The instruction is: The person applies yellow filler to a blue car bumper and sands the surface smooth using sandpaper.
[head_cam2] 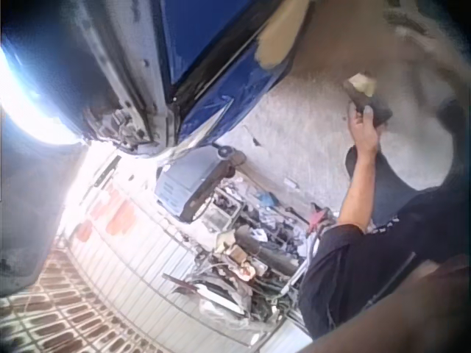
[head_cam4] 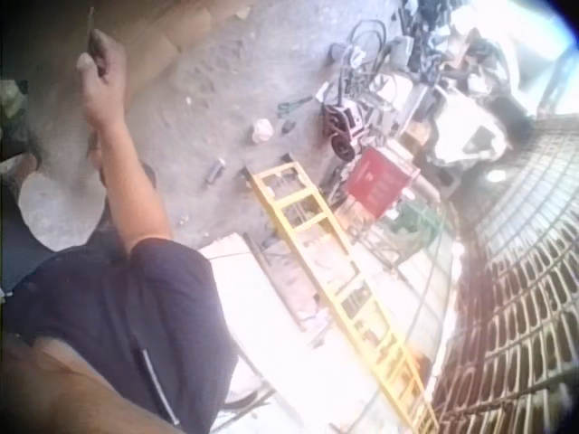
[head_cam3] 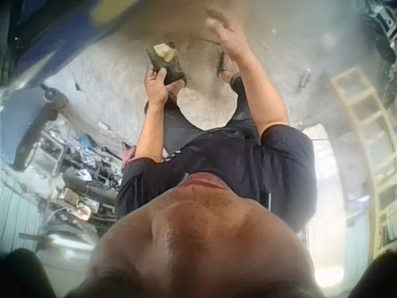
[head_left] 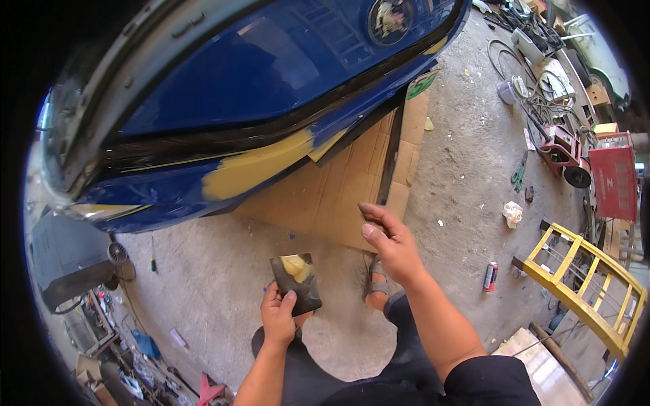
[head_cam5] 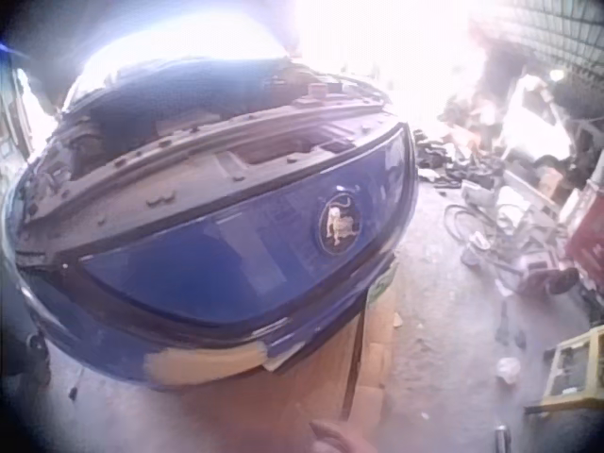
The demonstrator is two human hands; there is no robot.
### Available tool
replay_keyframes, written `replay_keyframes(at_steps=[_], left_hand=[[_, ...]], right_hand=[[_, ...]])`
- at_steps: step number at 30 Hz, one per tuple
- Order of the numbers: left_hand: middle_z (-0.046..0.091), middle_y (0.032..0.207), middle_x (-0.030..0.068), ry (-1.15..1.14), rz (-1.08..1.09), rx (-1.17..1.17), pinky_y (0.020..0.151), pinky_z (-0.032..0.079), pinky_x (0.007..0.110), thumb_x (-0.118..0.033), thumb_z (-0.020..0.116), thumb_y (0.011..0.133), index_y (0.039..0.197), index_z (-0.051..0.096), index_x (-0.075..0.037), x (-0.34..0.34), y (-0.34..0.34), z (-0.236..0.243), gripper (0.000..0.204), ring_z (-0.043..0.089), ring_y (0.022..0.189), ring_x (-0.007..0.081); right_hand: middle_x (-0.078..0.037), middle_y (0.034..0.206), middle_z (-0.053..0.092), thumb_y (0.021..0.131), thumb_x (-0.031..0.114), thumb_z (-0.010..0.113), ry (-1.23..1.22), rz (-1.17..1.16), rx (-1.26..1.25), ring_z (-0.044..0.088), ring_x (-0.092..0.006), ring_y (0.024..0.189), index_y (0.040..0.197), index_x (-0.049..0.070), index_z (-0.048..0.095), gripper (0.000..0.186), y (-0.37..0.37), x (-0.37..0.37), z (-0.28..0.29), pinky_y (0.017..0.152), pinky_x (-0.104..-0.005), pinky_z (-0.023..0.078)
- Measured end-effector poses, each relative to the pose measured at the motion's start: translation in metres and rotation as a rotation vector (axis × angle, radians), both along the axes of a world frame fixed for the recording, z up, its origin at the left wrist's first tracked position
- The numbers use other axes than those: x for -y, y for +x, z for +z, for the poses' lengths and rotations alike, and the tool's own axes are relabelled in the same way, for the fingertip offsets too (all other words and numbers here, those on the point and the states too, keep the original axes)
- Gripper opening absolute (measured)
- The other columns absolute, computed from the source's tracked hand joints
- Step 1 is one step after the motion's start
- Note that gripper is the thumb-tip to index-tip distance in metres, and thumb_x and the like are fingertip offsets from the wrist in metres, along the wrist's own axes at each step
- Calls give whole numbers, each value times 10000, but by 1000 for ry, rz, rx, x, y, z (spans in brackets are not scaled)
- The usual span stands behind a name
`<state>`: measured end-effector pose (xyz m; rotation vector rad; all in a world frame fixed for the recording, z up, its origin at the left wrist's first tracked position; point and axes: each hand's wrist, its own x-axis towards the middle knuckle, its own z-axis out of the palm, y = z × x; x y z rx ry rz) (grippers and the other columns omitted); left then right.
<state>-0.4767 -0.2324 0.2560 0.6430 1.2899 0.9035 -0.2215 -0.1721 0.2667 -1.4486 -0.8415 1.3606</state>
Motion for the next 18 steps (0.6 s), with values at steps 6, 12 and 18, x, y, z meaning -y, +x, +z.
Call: replay_keyframes(at_steps=[6,12,18], left_hand=[[612,1134,63,188,-281,-143,919,418,253,24,507,899,1268,497,37,-60,-13,-165,370,567,1018,125],[646,1034,112,230,-489,-239,848,456,283,-50,530,887,1243,530,12,-124,7,-240,362,602,928,177],[643,1103,164,347,-837,-471,903,445,318,-38,524,866,1236,541,18,-161,12,-252,375,616,1022,242]], right_hand=[[-173,1301,467,668,72,703,527,-151,1156,425,-401,1187,1128,86,635,465,-42,-45,-90,988,-456,375],[-236,1335,439,667,72,719,632,-365,1249,457,-413,1173,1108,89,637,448,-71,-64,-126,978,-460,387],[-205,1311,495,684,112,694,535,-313,1606,476,-358,1178,1081,113,650,399,-76,-60,-125,947,-464,388]])
